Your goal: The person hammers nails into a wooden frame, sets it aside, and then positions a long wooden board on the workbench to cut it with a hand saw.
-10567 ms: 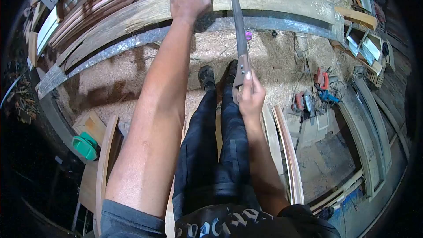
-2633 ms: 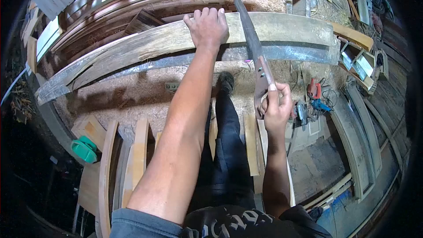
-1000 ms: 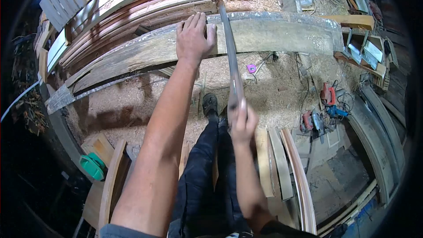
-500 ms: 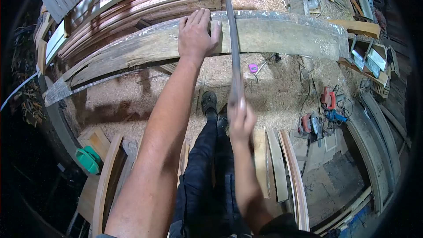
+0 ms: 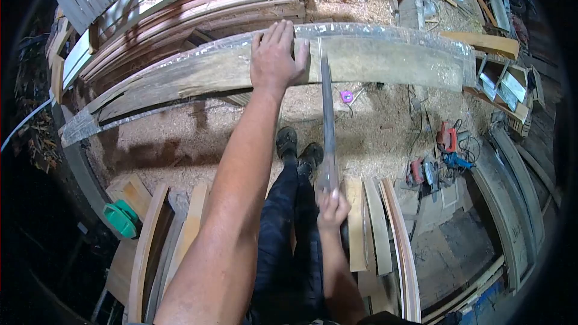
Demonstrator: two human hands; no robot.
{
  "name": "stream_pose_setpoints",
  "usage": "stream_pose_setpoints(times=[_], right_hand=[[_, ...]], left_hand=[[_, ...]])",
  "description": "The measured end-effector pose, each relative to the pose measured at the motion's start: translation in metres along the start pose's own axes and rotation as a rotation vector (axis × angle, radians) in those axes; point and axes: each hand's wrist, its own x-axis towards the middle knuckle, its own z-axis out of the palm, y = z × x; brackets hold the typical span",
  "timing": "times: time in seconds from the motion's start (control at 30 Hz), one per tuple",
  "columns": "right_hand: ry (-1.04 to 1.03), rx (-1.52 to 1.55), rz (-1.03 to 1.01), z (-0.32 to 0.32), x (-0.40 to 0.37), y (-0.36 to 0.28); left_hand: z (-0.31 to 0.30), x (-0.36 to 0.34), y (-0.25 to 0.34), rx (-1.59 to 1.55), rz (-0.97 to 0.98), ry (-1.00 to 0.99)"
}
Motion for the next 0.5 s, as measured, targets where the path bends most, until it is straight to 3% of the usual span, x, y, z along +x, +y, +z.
stream_pose_setpoints(times=[0.1,0.2,0.23,0.27,0.33,0.4,0.5], right_hand=[[-0.119,-0.177,-0.068,0.042,0.105,-0.023],[-0.109,-0.239,-0.121,0.058,0.102,-0.041],[-0.042,-0.156,-0.023,0.034,0.065,-0.008],[-0.027,-0.242,-0.094,0.008,0.027,0.009],[-0.032,-0.025,0.091,-0.009,-0.014,0.003],[0.032,-0.230,-0.059,0.002,0.022,0.009],[-0.124,-0.174,0.007,0.039,0.105,-0.024]], left_hand=[[-0.003,-0.001,0.002,-0.038,0.000,0.006],[-0.004,-0.001,0.003,-0.037,-0.016,-0.004],[-0.002,-0.002,0.004,-0.040,-0.022,-0.008],[0.000,-0.005,0.004,-0.012,-0.018,-0.012],[-0.001,0.005,-0.002,0.032,-0.010,0.005],[-0.002,-0.002,0.002,-0.004,-0.003,0.008],[-0.001,-0.002,0.002,-0.033,-0.010,0.025]])
